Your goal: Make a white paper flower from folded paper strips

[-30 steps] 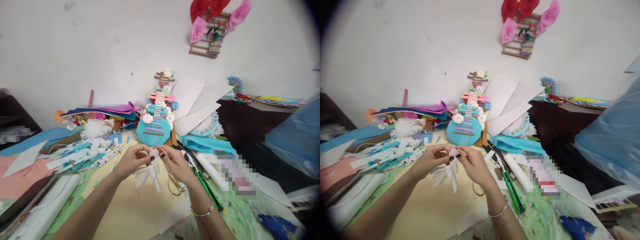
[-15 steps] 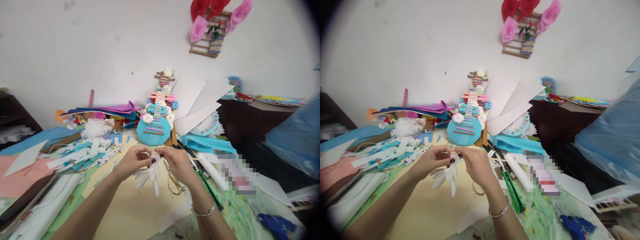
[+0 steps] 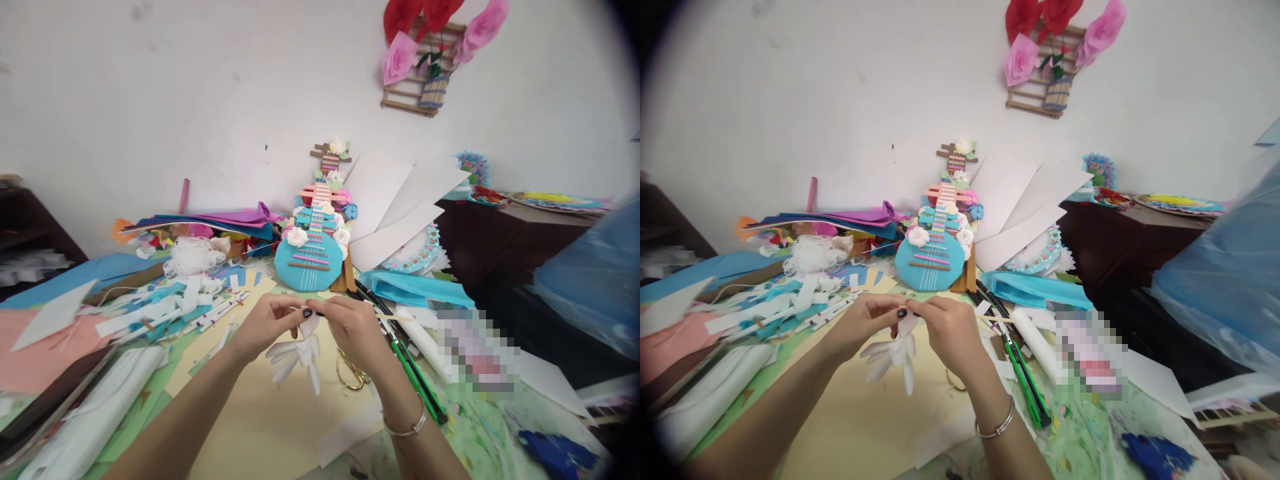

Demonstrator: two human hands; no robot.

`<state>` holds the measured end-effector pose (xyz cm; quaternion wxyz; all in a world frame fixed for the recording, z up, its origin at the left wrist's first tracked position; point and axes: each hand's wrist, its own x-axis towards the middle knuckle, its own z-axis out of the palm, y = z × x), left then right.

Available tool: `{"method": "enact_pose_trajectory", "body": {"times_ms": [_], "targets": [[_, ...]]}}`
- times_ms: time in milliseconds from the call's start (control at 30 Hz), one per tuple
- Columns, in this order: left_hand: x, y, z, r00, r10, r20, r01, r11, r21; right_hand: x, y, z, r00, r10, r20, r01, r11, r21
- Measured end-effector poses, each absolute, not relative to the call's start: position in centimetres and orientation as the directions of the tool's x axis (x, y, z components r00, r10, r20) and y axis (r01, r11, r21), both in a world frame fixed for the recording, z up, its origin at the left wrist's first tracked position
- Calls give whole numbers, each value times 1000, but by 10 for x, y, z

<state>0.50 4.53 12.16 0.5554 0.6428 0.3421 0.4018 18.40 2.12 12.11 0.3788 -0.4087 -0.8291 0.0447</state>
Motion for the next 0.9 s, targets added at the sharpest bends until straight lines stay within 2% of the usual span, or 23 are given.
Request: {"method": "enact_pose_trajectory", "body": {"times_ms": [200,567,900], "targets": [[4,47,117,407,892,195,27,-225,974,182,19,121,-381,693,613,615,684,-392],[7,45,119,408,881,240,-12,-257,966,182,15,125,-370,673,640,644,683,-346],[5,45,119,401,864,305,50,-352,934,181,12,130,-339,746,573,647,627,-434]]}}
